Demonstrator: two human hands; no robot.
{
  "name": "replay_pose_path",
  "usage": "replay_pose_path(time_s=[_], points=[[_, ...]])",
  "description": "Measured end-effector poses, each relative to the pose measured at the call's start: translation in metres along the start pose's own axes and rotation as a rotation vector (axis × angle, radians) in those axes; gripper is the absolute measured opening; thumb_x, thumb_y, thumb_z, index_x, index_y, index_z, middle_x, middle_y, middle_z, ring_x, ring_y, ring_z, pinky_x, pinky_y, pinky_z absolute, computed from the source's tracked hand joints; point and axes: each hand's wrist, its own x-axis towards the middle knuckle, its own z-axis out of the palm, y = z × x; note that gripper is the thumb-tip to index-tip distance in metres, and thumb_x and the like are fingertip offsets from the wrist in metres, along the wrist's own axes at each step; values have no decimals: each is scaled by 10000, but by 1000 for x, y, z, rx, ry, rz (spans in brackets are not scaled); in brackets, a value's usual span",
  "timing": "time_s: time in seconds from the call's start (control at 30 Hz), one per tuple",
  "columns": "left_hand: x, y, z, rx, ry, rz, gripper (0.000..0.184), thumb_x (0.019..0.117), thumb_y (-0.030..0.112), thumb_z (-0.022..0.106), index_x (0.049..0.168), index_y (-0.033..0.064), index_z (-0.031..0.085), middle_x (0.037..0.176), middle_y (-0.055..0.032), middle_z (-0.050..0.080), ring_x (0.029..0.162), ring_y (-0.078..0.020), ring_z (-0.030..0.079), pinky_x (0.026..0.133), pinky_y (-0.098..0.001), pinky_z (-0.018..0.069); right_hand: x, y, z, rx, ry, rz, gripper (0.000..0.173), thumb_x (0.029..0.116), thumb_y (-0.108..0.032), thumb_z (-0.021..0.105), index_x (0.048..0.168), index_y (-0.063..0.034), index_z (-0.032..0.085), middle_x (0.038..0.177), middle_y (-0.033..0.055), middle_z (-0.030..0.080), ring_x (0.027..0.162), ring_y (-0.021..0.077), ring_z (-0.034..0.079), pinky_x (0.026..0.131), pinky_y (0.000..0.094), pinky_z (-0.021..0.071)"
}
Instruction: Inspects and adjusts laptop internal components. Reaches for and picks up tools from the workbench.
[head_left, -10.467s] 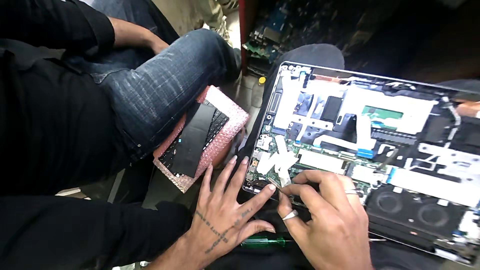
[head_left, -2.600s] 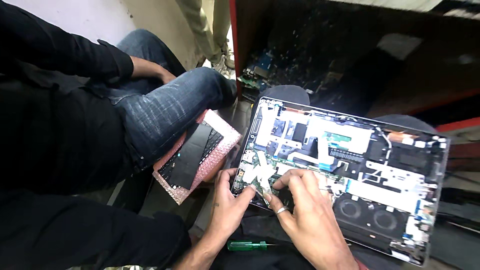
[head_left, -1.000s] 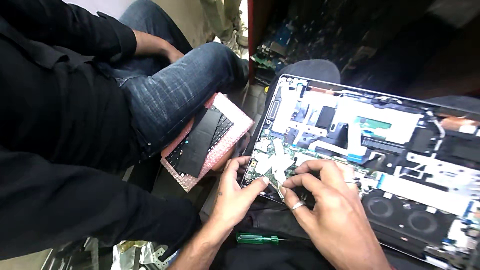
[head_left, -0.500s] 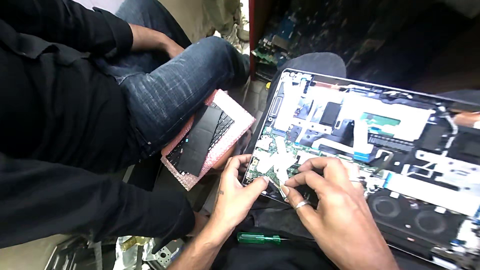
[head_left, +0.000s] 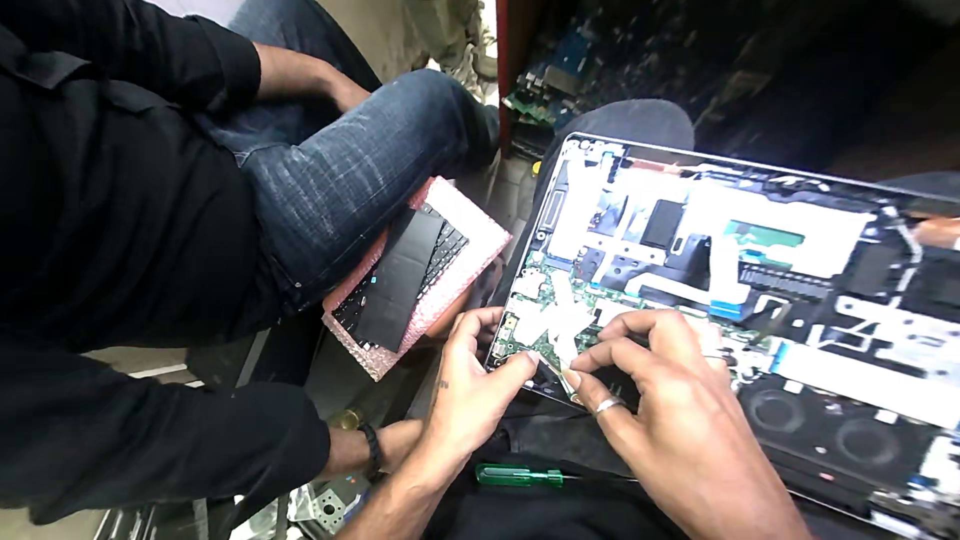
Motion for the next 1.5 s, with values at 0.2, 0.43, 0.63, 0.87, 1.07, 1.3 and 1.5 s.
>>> replay_pose_path(time_s=[0.2, 0.43, 0.63, 0.87, 1.07, 1.3, 1.5], points=[[0, 0, 0, -1, 0, -5, 411, 876, 64, 727, 1268, 120, 618, 1129, -66, 659, 910, -157, 676, 727, -298, 590, 0, -3, 0, -28, -7, 5, 48, 838, -210, 674, 837, -177, 708, 1127, 53, 607, 1183, 366, 538, 838, 559, 476], [2, 0, -2, 108, 27, 30, 387, 880, 119, 712, 1259, 118, 634, 1116, -51, 667, 878, -140, 679, 704, -294, 587, 0, -3, 0, -38, -5, 3, 52, 842, -207, 673, 843, -170, 710, 1126, 58, 612, 1187, 375, 535, 844, 562, 477], [8, 3, -11, 402, 26, 221, 645, 823, 197, 779, 1411, 136, 521, 1121, -31, 640, 912, -118, 667, 722, -280, 587, -1, -1, 1, -29, 0, -8, 61, 839, -217, 666, 843, -184, 717, 1121, 52, 613, 1197, 363, 532, 857, 553, 473], [14, 15, -15, 498, -19, 238, 835, 804, 190, 784, 1526, 193, 365, 1059, -4, 645, 830, -111, 673, 658, -279, 591, -1, -2, 1, -29, 4, -3, 45, 833, -210, 670, 828, -191, 710, 1115, 42, 607, 1176, 347, 538, 831, 527, 475], [15, 16, -12, 508, -28, 234, 889, 811, 183, 793, 1558, 206, 310, 1051, -3, 645, 803, -117, 666, 651, -290, 586, 0, -3, 3, -45, 24, -13, 17, 823, -173, 687, 824, -177, 704, 1105, 55, 611, 1173, 366, 533, 856, 543, 470], [5, 19, -40, 66, -171, 44, 565, 968, 177, 615, 1502, 192, 429, 1204, -34, 687, 972, -155, 680, 812, -319, 569, -5, 6, -2, 40, 73, -94, 222, 924, -305, 567, 982, -169, 734, 1123, 30, 627, 1155, 287, 556, 878, 469, 478], [-7, -11, -36, 192, 141, 364, 138, 915, 112, 688, 1050, 93, 700, 1154, -17, 680, 1045, -127, 660, 868, -295, 577, -10, -6, 13, 0, 197, -248, 175, 955, -234, 631, 937, -146, 781, 1005, 69, 679, 1082, 307, 602, 848, 493, 455]])
